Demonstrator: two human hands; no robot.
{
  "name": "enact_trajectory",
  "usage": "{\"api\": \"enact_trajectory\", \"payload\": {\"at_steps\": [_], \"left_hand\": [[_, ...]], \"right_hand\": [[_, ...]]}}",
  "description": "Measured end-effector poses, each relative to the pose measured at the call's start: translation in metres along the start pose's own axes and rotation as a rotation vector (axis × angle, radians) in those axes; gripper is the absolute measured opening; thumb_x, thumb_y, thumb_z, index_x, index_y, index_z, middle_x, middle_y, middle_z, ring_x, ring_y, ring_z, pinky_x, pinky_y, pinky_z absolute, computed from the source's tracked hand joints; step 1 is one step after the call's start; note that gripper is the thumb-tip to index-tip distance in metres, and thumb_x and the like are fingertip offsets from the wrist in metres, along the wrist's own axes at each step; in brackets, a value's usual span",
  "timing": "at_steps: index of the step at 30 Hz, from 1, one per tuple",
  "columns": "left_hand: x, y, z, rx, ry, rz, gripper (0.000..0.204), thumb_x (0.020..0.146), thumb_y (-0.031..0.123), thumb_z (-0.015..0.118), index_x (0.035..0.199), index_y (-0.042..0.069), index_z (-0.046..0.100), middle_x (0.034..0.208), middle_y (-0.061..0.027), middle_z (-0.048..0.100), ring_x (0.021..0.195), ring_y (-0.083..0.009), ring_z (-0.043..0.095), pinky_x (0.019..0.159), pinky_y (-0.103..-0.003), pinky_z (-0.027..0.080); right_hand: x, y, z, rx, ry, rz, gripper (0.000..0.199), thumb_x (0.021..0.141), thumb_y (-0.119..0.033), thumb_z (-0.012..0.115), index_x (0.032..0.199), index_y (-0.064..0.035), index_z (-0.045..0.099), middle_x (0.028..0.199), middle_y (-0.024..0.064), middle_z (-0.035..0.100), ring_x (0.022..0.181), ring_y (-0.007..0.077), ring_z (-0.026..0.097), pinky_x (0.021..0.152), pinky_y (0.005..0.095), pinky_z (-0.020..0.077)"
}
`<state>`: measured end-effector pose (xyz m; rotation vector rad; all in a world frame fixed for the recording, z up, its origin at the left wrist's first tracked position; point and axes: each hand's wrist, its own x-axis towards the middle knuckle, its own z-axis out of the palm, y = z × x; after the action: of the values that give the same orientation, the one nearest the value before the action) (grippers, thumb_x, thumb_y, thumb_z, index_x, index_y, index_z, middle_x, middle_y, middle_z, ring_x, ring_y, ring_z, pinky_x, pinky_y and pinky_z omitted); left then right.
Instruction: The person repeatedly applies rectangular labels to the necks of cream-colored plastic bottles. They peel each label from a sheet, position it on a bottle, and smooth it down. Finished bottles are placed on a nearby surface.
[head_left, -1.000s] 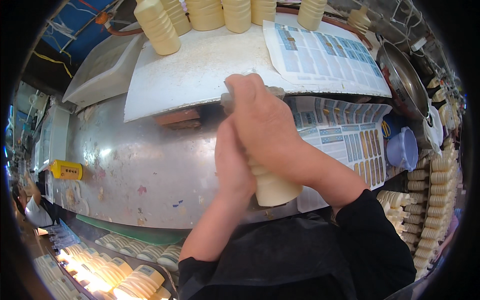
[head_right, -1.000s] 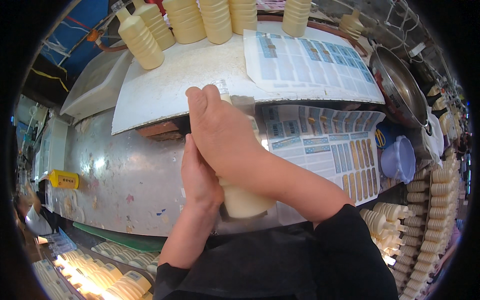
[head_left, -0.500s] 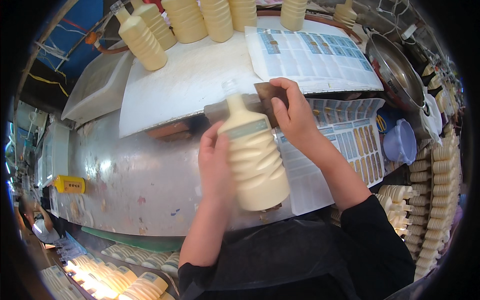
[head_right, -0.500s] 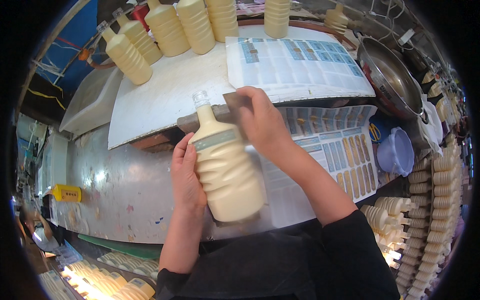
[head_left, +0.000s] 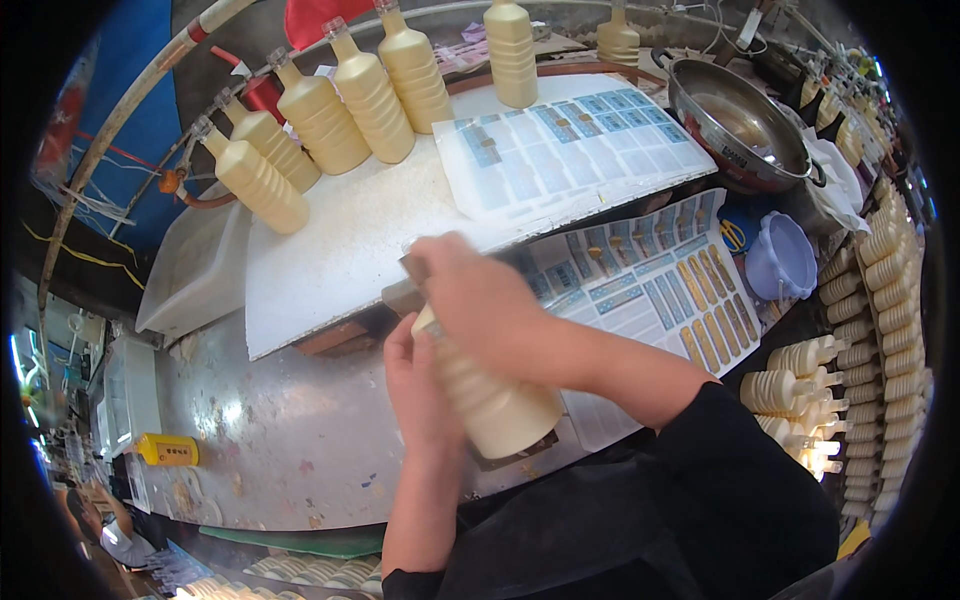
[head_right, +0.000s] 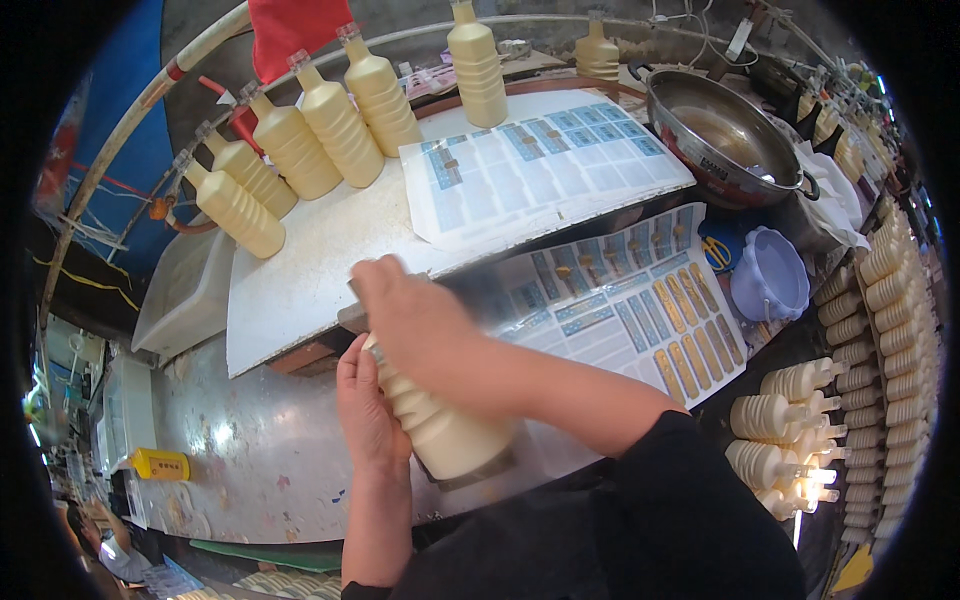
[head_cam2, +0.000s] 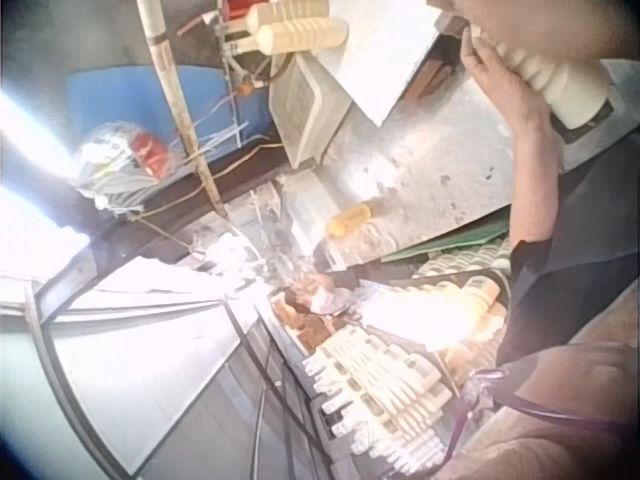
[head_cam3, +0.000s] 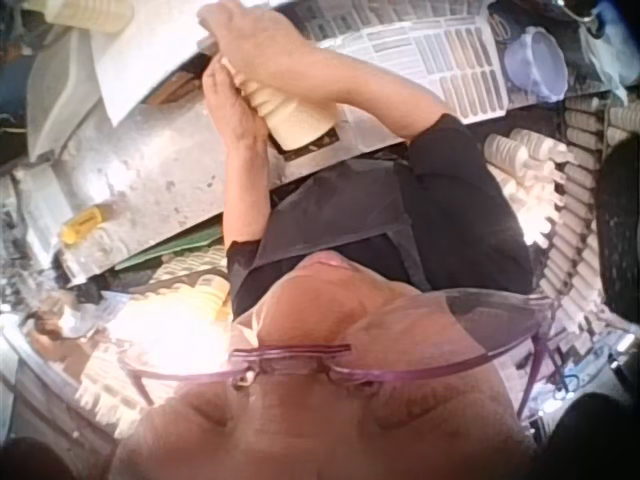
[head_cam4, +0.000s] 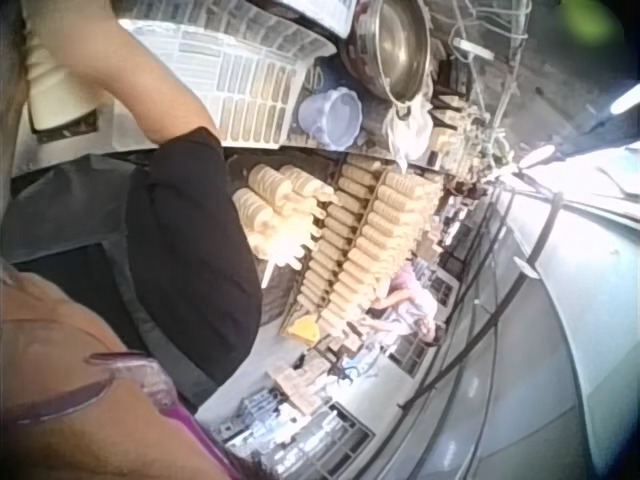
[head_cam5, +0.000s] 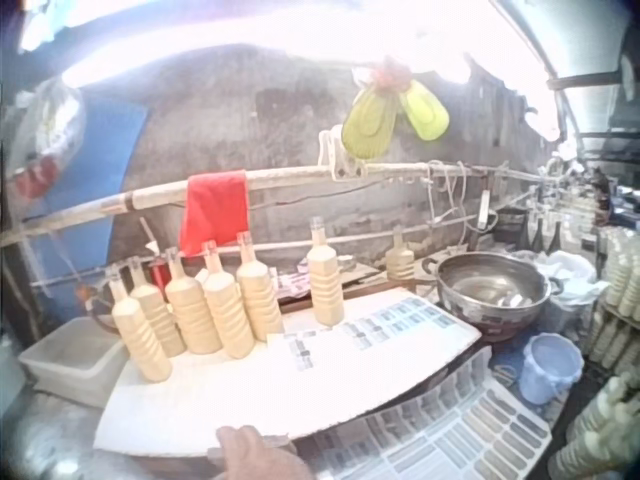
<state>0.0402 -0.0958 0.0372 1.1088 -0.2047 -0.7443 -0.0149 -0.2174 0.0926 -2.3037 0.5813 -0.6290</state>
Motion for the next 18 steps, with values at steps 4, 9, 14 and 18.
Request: {"api": "enact_trajectory", "payload": {"at_steps": [4,9,14,18], "left_hand": [[0.001,0.003,-0.003,0.059,0.08,-0.027,0.031,0.108,0.016,0.052,0.135,0.003,0.052,0.127,-0.0111,0.064,0.113,-0.0211,0.064,0.101,-0.038,0.053],[0.003,-0.004,-0.012,-0.038,0.022,-0.034,0.033,0.109,0.016,0.049,0.14,0.003,0.049,0.132,-0.0126,0.061,0.119,-0.0212,0.061,0.103,-0.038,0.052],[-0.013,-0.007,-0.017,-0.035,0.029,-0.023,0.04,0.11,0.012,0.043,0.148,0.003,0.04,0.138,-0.0137,0.056,0.125,-0.0229,0.058,0.108,-0.04,0.049],[-0.035,-0.012,-0.015,0.133,0.05,0.043,0.054,0.101,0.007,0.047,0.153,0.001,0.033,0.148,-0.0156,0.046,0.135,-0.0264,0.049,0.116,-0.043,0.04]], "right_hand": [[-0.015,0.051,-0.01,0.176,0.143,-0.008,0.035,0.098,-0.008,0.051,0.132,-0.0039,0.05,0.126,0.0239,0.059,0.114,0.0442,0.061,0.097,0.0469,0.0497],[-0.027,0.075,-0.021,0.241,0.158,0.116,0.039,0.098,-0.005,0.055,0.137,-0.0035,0.051,0.127,0.0187,0.063,0.114,0.034,0.064,0.1,0.04,0.0498],[0.021,0.11,-0.066,0.547,0.234,0.182,0.023,0.1,-0.009,0.056,0.119,-0.0023,0.067,0.106,0.0046,0.068,0.09,0.0143,0.063,0.084,0.0283,0.0521],[0.035,0.134,-0.091,0.395,0.179,0.404,0.031,0.099,-0.029,0.061,0.092,-0.0018,0.075,0.078,0.003,0.066,0.069,0.0115,0.058,0.066,0.031,0.0499]]}}
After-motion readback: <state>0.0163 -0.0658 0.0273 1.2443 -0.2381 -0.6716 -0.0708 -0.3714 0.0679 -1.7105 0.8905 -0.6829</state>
